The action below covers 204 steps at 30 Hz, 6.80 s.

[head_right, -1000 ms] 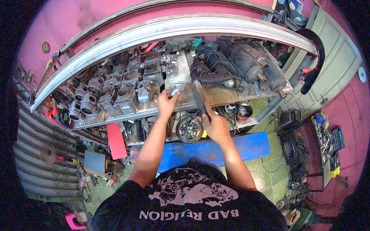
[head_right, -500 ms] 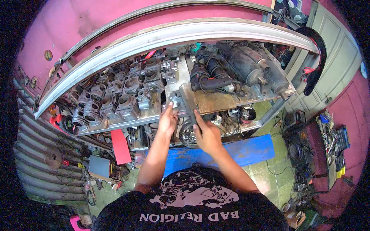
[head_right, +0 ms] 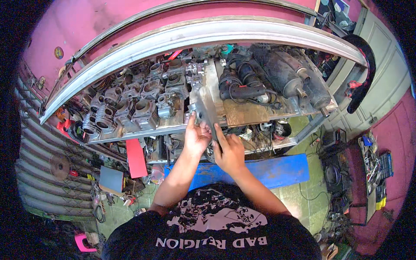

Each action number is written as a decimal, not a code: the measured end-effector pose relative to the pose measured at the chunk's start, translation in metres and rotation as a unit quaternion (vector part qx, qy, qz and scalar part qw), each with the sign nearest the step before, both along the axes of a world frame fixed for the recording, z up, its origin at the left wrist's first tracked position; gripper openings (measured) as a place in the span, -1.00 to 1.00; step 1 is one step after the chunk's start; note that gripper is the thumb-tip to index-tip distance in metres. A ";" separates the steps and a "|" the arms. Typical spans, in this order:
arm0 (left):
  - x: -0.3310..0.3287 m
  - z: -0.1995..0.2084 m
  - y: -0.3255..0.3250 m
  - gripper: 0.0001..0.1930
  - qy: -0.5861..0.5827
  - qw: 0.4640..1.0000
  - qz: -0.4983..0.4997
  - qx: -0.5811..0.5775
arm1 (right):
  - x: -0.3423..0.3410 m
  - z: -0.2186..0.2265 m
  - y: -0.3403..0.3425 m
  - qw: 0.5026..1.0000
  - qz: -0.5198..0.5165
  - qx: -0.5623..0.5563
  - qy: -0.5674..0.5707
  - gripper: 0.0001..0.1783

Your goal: The person scrubs small metal parts with a wire brush on a workbench, repeatedly rotating them to clean different sides. They then move to a second table and use a pair of pliers to adjust a metal component attached to a green machine.

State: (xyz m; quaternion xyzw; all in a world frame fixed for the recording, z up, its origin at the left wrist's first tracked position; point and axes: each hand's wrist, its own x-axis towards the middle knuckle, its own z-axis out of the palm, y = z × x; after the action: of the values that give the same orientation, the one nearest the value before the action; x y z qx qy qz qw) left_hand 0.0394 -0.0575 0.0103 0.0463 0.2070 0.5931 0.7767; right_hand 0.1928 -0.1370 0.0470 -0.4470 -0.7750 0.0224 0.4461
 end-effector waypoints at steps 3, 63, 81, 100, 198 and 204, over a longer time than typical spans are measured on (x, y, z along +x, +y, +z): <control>0.006 0.010 -0.005 -0.54 -0.062 0.998 -0.015 0.012 | -0.012 -0.014 0.017 0.998 -0.035 0.053 -0.008 -0.28; -0.035 -0.002 0.056 -0.53 0.873 0.362 0.287 0.159 | -0.081 -0.030 0.201 0.995 0.019 -0.018 -0.095 -0.56; -0.034 -0.016 0.051 -0.43 0.868 0.376 0.292 0.141 | -0.084 -0.034 0.202 0.995 0.041 0.011 -0.086 -0.55; -0.063 -0.062 -0.092 -0.56 0.805 0.413 0.216 0.368 | -0.011 -0.147 0.002 0.999 -0.003 -0.008 0.054 -0.54; 0.000 0.026 -0.060 -0.42 0.123 0.959 0.060 0.250 | 0.028 0.030 -0.015 0.993 -0.023 -0.117 0.027 -0.43; 0.011 0.020 -0.059 -0.40 0.144 0.970 0.078 0.179 | 0.040 0.029 -0.023 0.998 0.058 0.019 -0.009 -0.42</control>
State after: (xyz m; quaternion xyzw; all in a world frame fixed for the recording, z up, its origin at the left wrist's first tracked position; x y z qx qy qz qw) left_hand 0.0504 -0.1164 0.0305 0.2530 0.2104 0.6660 0.6694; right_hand 0.2333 -0.1595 0.0757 -0.3933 -0.8039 0.0290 0.4452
